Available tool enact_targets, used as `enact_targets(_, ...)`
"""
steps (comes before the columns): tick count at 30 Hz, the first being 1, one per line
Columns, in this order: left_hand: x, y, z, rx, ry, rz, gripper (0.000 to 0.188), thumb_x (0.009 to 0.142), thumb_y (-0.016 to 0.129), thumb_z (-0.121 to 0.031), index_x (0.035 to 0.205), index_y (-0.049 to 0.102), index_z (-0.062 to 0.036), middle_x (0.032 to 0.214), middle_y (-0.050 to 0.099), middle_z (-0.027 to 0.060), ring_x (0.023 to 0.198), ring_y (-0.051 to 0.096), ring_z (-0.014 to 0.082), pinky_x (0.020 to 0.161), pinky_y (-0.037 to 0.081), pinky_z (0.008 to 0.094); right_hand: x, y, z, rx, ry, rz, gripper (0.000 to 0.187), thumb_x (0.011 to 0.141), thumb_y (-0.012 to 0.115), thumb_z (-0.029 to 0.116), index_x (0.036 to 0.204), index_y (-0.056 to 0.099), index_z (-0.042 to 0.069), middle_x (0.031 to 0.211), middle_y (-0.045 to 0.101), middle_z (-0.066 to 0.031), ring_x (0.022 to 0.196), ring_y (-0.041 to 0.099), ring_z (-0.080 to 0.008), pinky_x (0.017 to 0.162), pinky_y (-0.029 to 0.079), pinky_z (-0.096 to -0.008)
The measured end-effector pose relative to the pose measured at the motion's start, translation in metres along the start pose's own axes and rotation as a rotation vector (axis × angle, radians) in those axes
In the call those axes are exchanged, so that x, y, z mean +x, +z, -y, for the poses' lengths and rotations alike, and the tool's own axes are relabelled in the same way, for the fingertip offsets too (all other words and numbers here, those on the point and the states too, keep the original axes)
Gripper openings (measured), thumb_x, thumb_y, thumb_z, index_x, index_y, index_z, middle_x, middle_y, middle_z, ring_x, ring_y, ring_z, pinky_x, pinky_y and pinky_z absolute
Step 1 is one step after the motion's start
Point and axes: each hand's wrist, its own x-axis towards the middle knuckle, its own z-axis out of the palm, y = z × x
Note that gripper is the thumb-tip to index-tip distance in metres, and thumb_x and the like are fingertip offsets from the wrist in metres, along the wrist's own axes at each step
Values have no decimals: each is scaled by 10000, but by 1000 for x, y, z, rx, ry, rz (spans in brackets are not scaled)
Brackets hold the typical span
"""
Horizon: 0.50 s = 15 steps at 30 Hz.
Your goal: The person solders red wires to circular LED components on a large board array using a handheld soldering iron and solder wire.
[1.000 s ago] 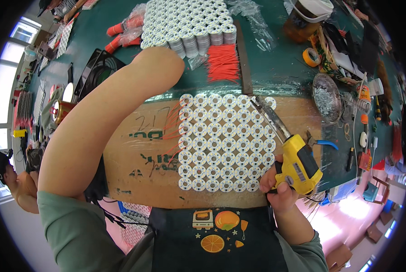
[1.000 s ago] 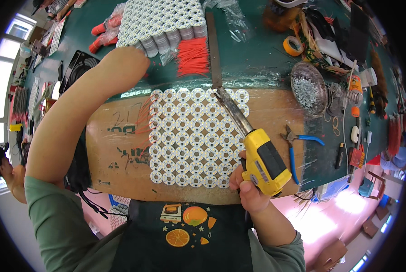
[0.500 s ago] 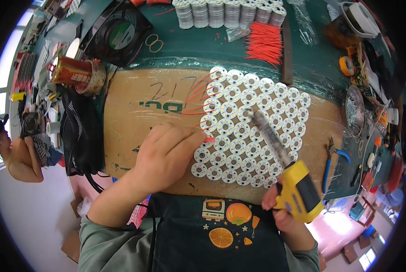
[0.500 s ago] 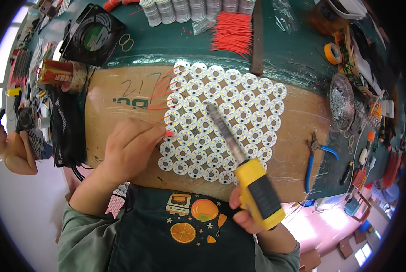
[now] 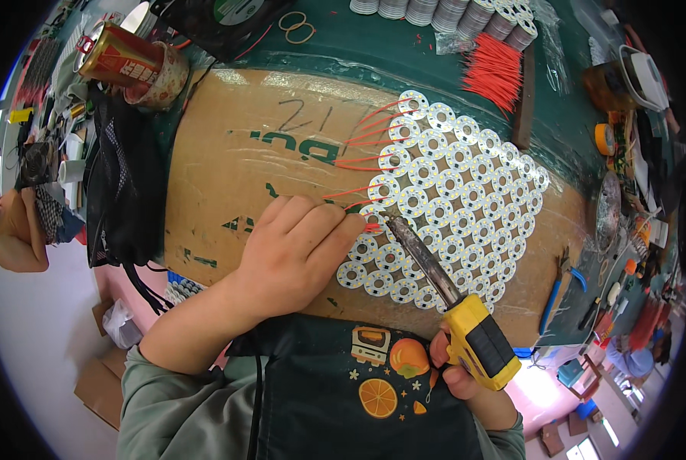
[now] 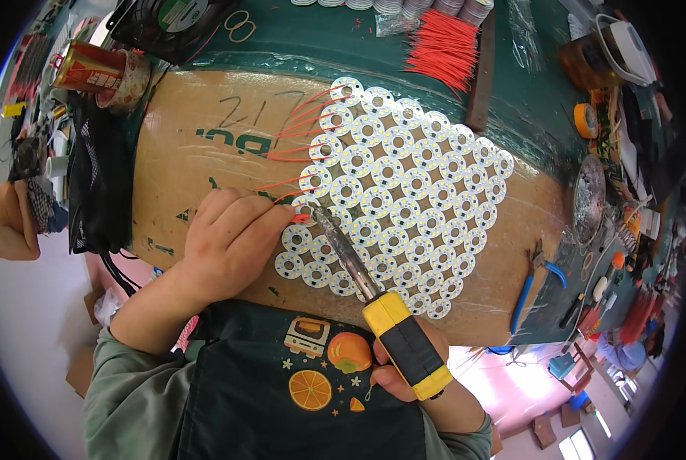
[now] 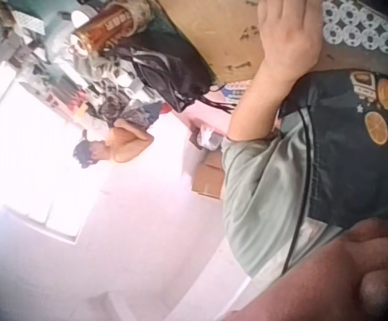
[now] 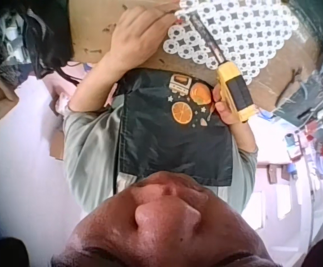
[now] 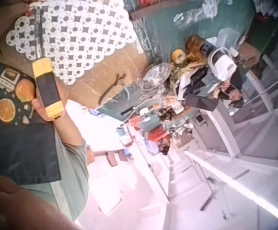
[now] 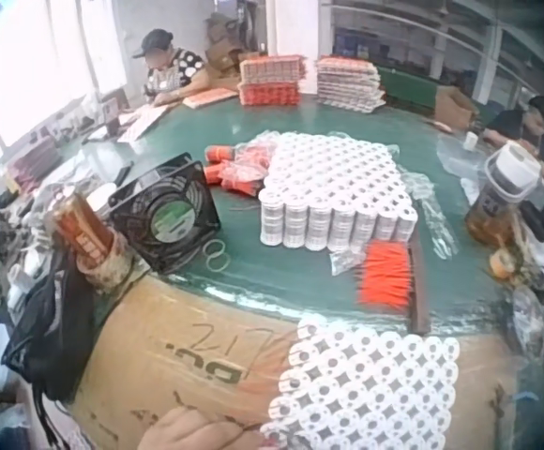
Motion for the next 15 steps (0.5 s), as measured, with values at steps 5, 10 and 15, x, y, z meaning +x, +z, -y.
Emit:
enact_targets(5, -1, 1, 1, -7, 6, 13, 378, 646, 701, -17, 1024, 684, -34, 910, 622, 59, 773, 605, 224, 670, 468, 340, 0, -4, 1, -69, 19, 19, 244, 811, 771, 307, 827, 660, 90, 743, 628, -41, 631, 604, -237, 567, 464, -344)
enact_targets(10, -2, 2, 1, 0, 5, 10, 373, 649, 701, -19, 1021, 682, -32, 907, 619, 57, 778, 604, 221, 668, 466, 341, 1, -3, 2, -104, 51, 38, 226, 813, 751, 300, 823, 658, 94, 738, 633, -31, 634, 602, -236, 569, 462, -345)
enact_targets(15, -3, 2, 2, 6, 8, 2, 369, 653, 703, -23, 1021, 680, -30, 907, 617, 54, 785, 602, 220, 668, 463, 341, 4, 0, 4, -101, 26, -9, 205, 803, 747, 274, 831, 655, 94, 733, 637, -30, 642, 605, -236, 569, 463, -347)
